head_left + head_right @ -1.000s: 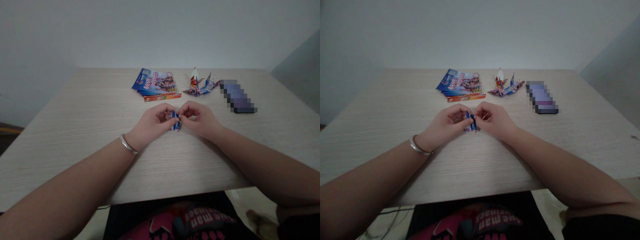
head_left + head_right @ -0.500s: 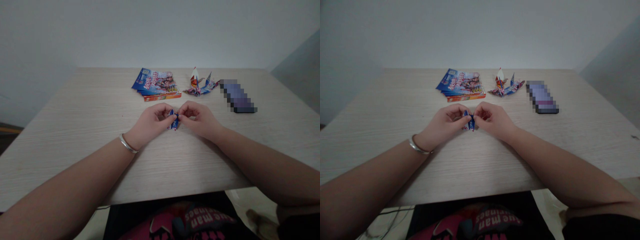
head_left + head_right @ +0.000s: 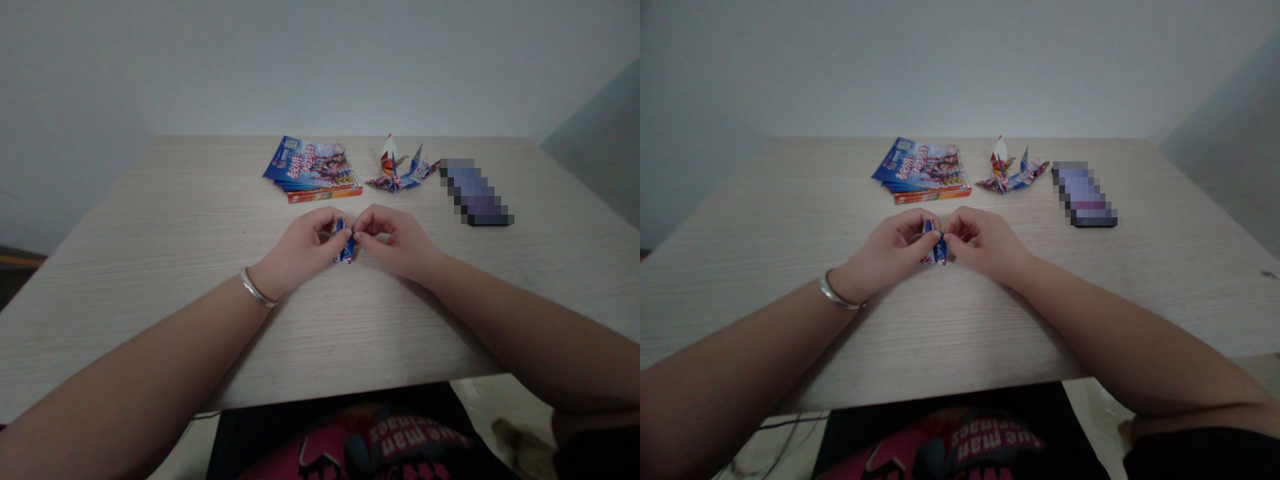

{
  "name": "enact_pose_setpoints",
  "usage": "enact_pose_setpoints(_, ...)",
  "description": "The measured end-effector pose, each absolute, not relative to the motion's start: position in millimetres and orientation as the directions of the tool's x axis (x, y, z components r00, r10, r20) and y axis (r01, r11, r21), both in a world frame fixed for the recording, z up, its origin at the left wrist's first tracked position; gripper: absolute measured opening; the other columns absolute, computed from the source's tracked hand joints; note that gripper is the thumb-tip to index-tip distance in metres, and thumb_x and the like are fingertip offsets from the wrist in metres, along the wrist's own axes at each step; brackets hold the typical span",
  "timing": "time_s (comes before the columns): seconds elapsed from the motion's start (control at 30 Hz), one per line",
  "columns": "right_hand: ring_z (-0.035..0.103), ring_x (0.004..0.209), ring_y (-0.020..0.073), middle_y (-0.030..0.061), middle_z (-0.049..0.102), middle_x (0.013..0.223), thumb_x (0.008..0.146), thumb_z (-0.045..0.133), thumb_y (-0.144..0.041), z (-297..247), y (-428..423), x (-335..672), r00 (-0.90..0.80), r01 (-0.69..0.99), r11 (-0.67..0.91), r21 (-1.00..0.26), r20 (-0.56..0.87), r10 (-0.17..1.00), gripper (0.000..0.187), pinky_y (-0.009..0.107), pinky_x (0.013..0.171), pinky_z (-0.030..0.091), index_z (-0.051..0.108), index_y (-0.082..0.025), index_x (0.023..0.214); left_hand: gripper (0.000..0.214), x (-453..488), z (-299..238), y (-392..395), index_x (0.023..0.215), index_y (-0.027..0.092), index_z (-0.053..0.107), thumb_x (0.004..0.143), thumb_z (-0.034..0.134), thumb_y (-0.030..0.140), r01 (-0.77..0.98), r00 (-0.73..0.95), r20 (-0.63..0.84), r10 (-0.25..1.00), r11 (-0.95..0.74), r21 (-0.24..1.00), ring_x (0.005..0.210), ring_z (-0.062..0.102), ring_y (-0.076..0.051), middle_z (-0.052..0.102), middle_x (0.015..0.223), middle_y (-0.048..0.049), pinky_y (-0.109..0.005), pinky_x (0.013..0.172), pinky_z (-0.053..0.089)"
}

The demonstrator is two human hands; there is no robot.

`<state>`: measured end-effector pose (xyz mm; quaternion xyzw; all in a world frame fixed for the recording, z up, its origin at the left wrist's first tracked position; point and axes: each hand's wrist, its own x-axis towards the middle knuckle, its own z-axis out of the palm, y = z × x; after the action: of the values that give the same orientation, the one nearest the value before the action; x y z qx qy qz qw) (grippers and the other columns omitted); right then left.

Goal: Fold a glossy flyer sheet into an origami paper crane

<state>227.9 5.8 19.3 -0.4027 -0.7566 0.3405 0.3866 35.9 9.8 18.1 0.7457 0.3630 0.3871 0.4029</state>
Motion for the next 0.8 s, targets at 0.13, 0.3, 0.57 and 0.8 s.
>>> enact_pose_setpoints(0.13,0.056,0.061,0.0117,-0.0019,0.062,0.068,0.079,0.062,-0.028,18.7,5.2,226.8,-0.371,0.316,0.401,-0.860,0.277,0.886,0.009,0.027,0.060,0.046,0.056,-0.021,0.077,0.015,36.8,20.8,9.3,0.076,0.017,0.059,0.089,0.060,0.026,0.200,0.434,0.287,0.854,-0.402,0.893,0.066,0.052,-0.012,0.058,0.070,0.0013,-0.025,0.062,0.042)
enact_pose_setpoints(0.3,0.054,0.058,0.0108,-0.0027,0.064,0.068,0.075,0.071,-0.033,15.7,6.5,225.4,-0.347,0.324,0.357,-0.876,0.241,0.906,0.018,0.026,0.057,0.045,0.058,-0.021,0.081,0.019,35.5,17.0,13.3,0.071,0.019,0.055,0.086,0.064,0.027,0.200,0.355,0.260,0.898,-0.345,0.917,0.063,0.051,-0.012,0.057,0.067,0.0015,-0.025,0.060,0.043)
enact_pose_setpoints(0.57,0.053,0.056,0.0106,-0.0023,0.063,0.065,0.074,0.069,-0.032,14.5,8.1,225.3,-0.304,0.313,0.310,-0.898,0.214,0.928,0.014,0.026,0.054,0.043,0.059,-0.021,0.075,0.020,33.6,11.6,15.3,0.073,0.019,0.058,0.086,0.065,0.031,0.218,0.376,0.240,0.895,-0.337,0.916,0.064,0.054,-0.013,0.061,0.069,-0.0003,-0.027,0.061,0.044)
enact_pose_setpoints(0.8,0.052,0.057,0.0112,-0.0030,0.062,0.066,0.074,0.071,-0.035,15.1,5.5,223.6,-0.366,0.317,0.267,-0.910,0.142,0.920,0.018,0.027,0.055,0.043,0.059,-0.021,0.076,0.016,35.5,20.1,12.0,0.072,0.018,0.061,0.084,0.065,0.028,0.221,0.358,0.267,0.895,-0.359,0.907,0.065,0.052,-0.012,0.060,0.068,0.0013,-0.026,0.061,0.041)
